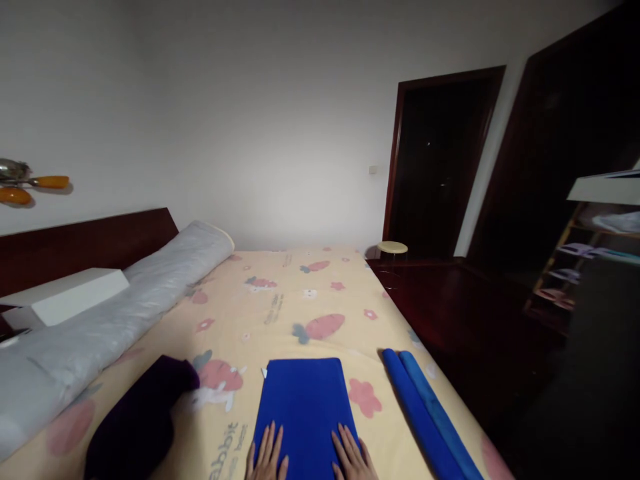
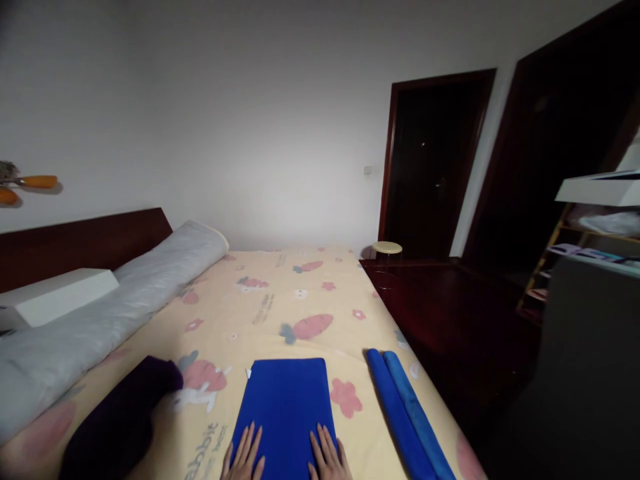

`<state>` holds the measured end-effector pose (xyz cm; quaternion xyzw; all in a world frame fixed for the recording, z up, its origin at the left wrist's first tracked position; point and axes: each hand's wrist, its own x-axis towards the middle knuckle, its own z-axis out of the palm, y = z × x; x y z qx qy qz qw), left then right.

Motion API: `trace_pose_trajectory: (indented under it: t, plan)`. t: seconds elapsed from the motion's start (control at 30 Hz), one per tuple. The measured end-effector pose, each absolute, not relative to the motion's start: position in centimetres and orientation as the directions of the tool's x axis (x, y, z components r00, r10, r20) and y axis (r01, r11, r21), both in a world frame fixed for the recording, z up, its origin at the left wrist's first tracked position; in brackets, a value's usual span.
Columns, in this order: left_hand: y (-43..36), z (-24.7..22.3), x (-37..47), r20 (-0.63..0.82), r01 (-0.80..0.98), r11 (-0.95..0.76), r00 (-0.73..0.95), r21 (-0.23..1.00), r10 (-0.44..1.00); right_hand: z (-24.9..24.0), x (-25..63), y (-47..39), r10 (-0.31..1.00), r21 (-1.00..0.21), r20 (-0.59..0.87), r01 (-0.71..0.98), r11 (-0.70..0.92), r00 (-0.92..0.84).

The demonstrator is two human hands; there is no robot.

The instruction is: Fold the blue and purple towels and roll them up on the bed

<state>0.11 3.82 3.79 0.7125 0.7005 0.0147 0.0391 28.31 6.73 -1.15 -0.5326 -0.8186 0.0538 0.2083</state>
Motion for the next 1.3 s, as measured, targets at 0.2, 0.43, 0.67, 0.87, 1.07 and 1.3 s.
trace_pose_trajectory:
  t: [0.2,0.43,0.67,0.87,1.07,1.3]
  plan:
    - [-0.6,6.7,-2.0,-0.015,0.997,0.022,-0.021,0.077,1.0,2.5,30.2,2.1,0.959,-0.34,0.174,0.901,0.27,-0.222]
    - [-0.6,12.3,-3.0,-0.182,0.995,-0.09,0.097,0.049,0.979,5.5,31.8,0.0,0.976,-0.257,0.095,0.942,0.217,-0.198]
    - [0.7,15.0,0.0,-0.224,0.92,-0.375,0.392,0.116,0.892,11.3,29.7,0.7,0.873,-0.115,-0.017,0.868,0.483,-0.487]
    - [-0.8,14.2,2.6,-0.245,0.865,-0.461,0.499,0.195,0.832,10.2,28.1,-0.6,0.71,-0.189,-0.053,0.705,0.683,-0.702]
    - [-1.1,12.8,2.2,-0.429,0.912,-0.35,0.411,0.215,0.805,9.4,31.4,-0.9,0.762,-0.244,-0.148,0.77,0.59,-0.631]
    - [-1.1,13.5,1.8,-0.534,0.965,-0.232,0.26,0.121,0.804,10.0,31.6,0.3,0.803,-0.192,-0.246,0.839,0.509,-0.543]
